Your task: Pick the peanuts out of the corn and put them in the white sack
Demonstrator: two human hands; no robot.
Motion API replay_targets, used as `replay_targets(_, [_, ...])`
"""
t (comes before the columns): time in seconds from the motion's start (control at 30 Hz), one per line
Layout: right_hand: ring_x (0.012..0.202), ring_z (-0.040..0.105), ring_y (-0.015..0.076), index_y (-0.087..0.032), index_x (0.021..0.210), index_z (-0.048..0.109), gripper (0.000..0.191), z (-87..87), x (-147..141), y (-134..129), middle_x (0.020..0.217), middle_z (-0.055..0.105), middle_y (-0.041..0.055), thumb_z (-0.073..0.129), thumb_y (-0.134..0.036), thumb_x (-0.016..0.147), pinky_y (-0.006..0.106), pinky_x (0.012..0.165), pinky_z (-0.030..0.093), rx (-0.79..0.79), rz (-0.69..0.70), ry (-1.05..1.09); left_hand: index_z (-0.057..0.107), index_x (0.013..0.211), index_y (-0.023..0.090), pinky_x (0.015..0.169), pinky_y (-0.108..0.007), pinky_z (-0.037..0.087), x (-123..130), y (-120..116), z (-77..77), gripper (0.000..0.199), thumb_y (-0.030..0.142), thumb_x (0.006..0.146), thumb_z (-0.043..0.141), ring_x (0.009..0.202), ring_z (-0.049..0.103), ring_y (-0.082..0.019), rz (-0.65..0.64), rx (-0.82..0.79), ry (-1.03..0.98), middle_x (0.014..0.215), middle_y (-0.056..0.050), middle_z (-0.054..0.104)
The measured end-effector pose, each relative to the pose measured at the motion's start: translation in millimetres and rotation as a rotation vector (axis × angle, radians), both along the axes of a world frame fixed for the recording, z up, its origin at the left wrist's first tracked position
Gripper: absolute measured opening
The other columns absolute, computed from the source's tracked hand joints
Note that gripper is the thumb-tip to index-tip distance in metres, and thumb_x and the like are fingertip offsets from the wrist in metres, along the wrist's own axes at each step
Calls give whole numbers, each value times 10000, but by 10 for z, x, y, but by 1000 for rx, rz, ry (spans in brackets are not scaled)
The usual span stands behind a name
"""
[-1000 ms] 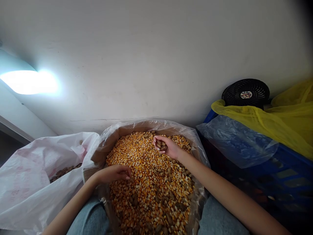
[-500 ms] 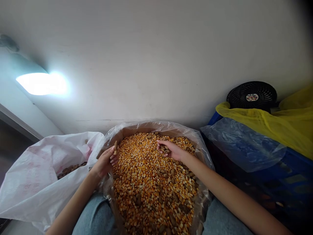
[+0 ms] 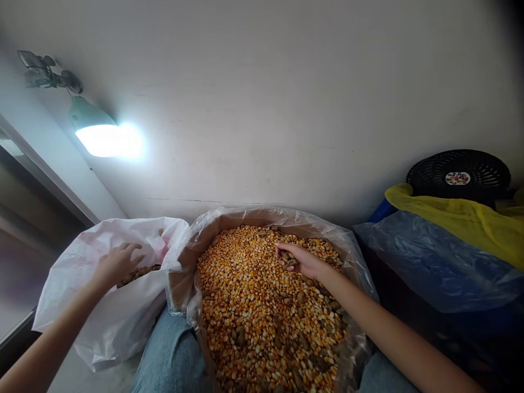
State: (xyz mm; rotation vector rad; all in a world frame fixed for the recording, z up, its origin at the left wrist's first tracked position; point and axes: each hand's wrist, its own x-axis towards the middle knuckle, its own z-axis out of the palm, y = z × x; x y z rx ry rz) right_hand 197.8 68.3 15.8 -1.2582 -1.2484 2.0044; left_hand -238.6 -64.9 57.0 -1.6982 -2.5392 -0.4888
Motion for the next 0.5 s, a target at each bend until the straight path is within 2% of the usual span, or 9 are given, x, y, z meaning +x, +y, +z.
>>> replay_targets(0.07, [478, 426, 51, -150, 630, 529, 229, -11, 10, -10, 594, 493, -11, 552, -373, 677, 135, 342, 279, 24, 13, -34, 565, 945, 204, 734, -361, 403, 319, 20, -29, 329, 410, 746, 404, 886, 523, -252, -119, 44, 137, 1036, -79, 553])
replay_targets(0.17, [501, 428, 53, -154, 637, 529, 222, -9, 14, -27, 636, 491, -8, 549, -372, 673, 136, 356, 297, 47, 9, -72, 518, 1016, 209, 802, -304, 397, 949, 154, 9, 348, 394, 799, 319, 943, 511, -196, -301, 145, 108, 1063, -55, 535])
replay_targets(0.23, [519, 428, 56, -161, 656, 529, 199, 2, 8, -34, 686, 495, -4, 541, -359, 674, 138, 365, 308, 69, -10, -85, 499, 1035, 232, 776, -270, 415, 1329, 328, 22, 328, 371, 814, 301, 888, 537, -161, -425, 79, 32, 1049, -24, 547])
replay_targets(0.3, [532, 424, 60, -167, 674, 524, 184, 22, 0, -35, 719, 497, 1, 518, -350, 687, 140, 376, 314, 100, -22, -99, 464, 1088, 216, 811, -251, 401, 1607, 557, -30, 324, 319, 812, 329, 932, 522, -155, -539, -25, 49, 1071, -31, 537])
replay_targets(0.33, [538, 425, 64, -169, 684, 520, 181, 33, -1, -33, 723, 497, 4, 501, -349, 697, 143, 383, 316, 121, -27, -110, 443, 1118, 191, 822, -250, 395, 1703, 680, -86, 337, 274, 806, 348, 956, 511, -162, -551, -87, 102, 1081, -51, 530])
replay_targets(0.4, [551, 437, 76, -176, 713, 512, 179, 51, 8, -23, 719, 499, 7, 458, -347, 721, 154, 399, 321, 195, -35, -162, 443, 1117, 132, 791, -278, 410, 1816, 908, -240, 346, 154, 787, 344, 941, 517, -190, -491, -181, 201, 1043, -105, 538])
replay_targets(0.5, [513, 446, 92, -190, 827, 510, 173, 36, 54, 9, 670, 512, 5, 410, -305, 748, 189, 424, 315, 415, -46, -383, 486, 1038, 53, 704, -336, 435, 1839, 1114, -493, 351, 34, 754, 280, 883, 535, -242, -394, -219, 246, 968, -183, 538])
